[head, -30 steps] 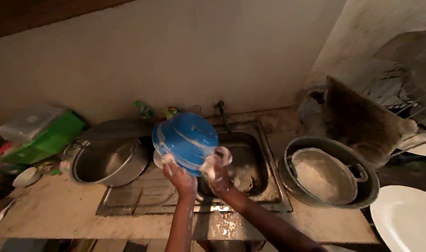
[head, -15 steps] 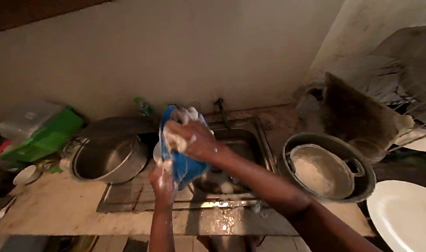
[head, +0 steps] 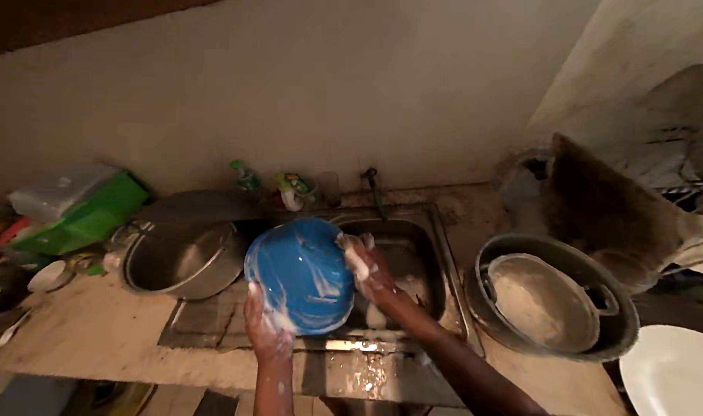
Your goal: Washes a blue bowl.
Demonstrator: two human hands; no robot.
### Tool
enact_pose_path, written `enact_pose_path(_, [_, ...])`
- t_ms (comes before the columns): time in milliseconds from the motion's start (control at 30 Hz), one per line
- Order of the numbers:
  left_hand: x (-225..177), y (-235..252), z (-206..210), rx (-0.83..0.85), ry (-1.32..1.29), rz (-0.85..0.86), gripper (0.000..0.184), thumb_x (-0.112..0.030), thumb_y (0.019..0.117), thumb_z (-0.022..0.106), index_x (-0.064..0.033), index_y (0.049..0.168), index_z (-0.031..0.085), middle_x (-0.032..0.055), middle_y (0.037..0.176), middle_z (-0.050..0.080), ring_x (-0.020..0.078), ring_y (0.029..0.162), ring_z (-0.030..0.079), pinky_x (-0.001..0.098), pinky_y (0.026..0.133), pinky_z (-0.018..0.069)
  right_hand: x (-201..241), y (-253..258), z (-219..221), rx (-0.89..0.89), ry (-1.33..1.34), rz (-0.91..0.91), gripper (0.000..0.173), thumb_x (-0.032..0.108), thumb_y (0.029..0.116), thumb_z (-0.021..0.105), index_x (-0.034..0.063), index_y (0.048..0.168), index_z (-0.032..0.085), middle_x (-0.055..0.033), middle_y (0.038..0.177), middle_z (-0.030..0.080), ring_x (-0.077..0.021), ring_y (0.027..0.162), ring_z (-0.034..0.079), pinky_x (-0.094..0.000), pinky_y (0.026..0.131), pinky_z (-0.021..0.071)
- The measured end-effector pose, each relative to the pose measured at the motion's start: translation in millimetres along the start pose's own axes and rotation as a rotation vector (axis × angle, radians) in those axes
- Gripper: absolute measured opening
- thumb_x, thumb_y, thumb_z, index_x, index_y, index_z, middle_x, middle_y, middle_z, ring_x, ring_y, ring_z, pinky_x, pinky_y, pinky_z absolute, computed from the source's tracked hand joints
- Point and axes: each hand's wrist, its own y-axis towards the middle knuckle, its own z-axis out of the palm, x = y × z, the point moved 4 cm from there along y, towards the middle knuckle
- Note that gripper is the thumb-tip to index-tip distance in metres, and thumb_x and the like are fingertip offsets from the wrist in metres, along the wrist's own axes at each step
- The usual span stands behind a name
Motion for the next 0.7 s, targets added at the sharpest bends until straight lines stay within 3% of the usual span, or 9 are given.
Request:
enact_pose_path(133, [11.0,-9.5,16.9,0.112,0.108,-0.062,0.030,-0.025,0.1061,0.051,-0.0027,0.126,0.056,0.0028,0.105,0.073,0.0119,0.096,0.071,0.0350,0.086,0.0621,36.5,-16.2,-3.5,-0.084,0.038,-0.177,0.040,0.037,0.1003,0.063,0.0068,0.125,0.071,-0.0154,0.118,0.071,-0.0271,0.105,0.070,-0.0442,0.089,0.0597])
enact_pose_path(233, [13.5,-17.2,25.5,0.174,0.175,-0.124,0.029,-0.021,0.1004,0.058,-0.0012,0.122,0.056,0.0021,0.097,0.073,0.0107,0.088,0.072,0.0324,0.079,0.0628,39.6,24.8,-6.6,-0.085,-0.082,-0.282,0.027,0.029,0.0982,0.063,0.0094,0.112,0.076,-0.0100,0.104,0.076,-0.0240,0.097,0.073,-0.0429,0.086,0.0608])
enact_pose_path(300, [16.1,-19.1,21.9,0.149,0.148,-0.133,0.025,-0.016,0.1017,0.054,-0.0023,0.122,0.056,0.0015,0.100,0.071,0.0099,0.091,0.071,0.0320,0.082,0.0620,11.0,46.6,-6.1,0.077,0.008,-0.037,0.033,0.027,0.0998,0.062,0.0034,0.120,0.072,-0.0164,0.114,0.073,-0.0284,0.109,0.069,-0.0462,0.100,0.0540])
enact_pose_path(367, [18.5,-14.7,13.2,0.116,0.092,-0.134,0.027,-0.018,0.1049,0.050,-0.0029,0.128,0.054,0.0034,0.109,0.071,0.0111,0.100,0.070,0.0342,0.088,0.0606,-29.7,49.1,0.2,0.125,0.011,0.111,0.041,0.031,0.1012,0.059,0.0026,0.129,0.068,-0.0187,0.123,0.070,-0.0305,0.118,0.065,-0.0470,0.107,0.0492])
enact_pose_path(400, [20.0,-12.1,9.5,0.097,0.096,-0.132,0.026,-0.018,0.1054,0.050,-0.0032,0.126,0.055,0.0035,0.108,0.071,0.0112,0.099,0.070,0.0342,0.088,0.0610,-40.9,37.7,5.8,0.146,-0.004,0.143,0.043,0.032,0.1017,0.058,0.0021,0.132,0.066,-0.0196,0.126,0.069,-0.0319,0.121,0.064,-0.0478,0.108,0.0480])
enact_pose_path(467, [30.6,-6.3,3.7,0.069,0.146,-0.156,0.022,-0.017,0.1056,0.049,-0.0025,0.121,0.056,0.0032,0.103,0.071,0.0108,0.095,0.070,0.0329,0.084,0.0615,-32.6,7.7,15.4,0.153,-0.016,0.121,0.040,0.031,0.0985,0.063,0.0024,0.125,0.069,-0.0192,0.118,0.072,-0.0323,0.112,0.068,-0.0492,0.102,0.0522])
enact_pose_path(567, [51.2,-12.2,-1.2,0.139,0.200,-0.234,0.029,-0.016,0.1048,0.051,0.0011,0.128,0.052,0.0059,0.106,0.070,0.0121,0.095,0.070,0.0338,0.085,0.0610,11.2,7.0,15.5,0.144,-0.110,-0.010,0.035,0.032,0.0979,0.060,0.0065,0.118,0.073,-0.0159,0.108,0.075,-0.0326,0.102,0.072,-0.0524,0.092,0.0566])
enact_pose_path(633, [54.1,-22.8,0.0,0.135,0.211,-0.267,0.032,-0.016,0.1034,0.053,0.0019,0.130,0.051,0.0065,0.107,0.070,0.0120,0.095,0.070,0.0330,0.085,0.0609,-1.1,33.3,14.5,0.245,-0.039,0.141,0.039,0.031,0.1008,0.058,0.0015,0.125,0.069,-0.0210,0.120,0.070,-0.0352,0.115,0.066,-0.0528,0.102,0.0508])
enact_pose_path(700, [47.4,-24.0,-3.1,0.084,0.158,-0.263,0.029,-0.019,0.1064,0.049,-0.0012,0.129,0.053,0.0057,0.111,0.070,0.0119,0.100,0.069,0.0334,0.087,0.0603,-47.1,44.2,13.6,0.235,0.119,0.329,0.042,0.024,0.1007,0.062,-0.0043,0.132,0.062,-0.0255,0.131,0.064,-0.0356,0.125,0.060,-0.0497,0.110,0.0451])
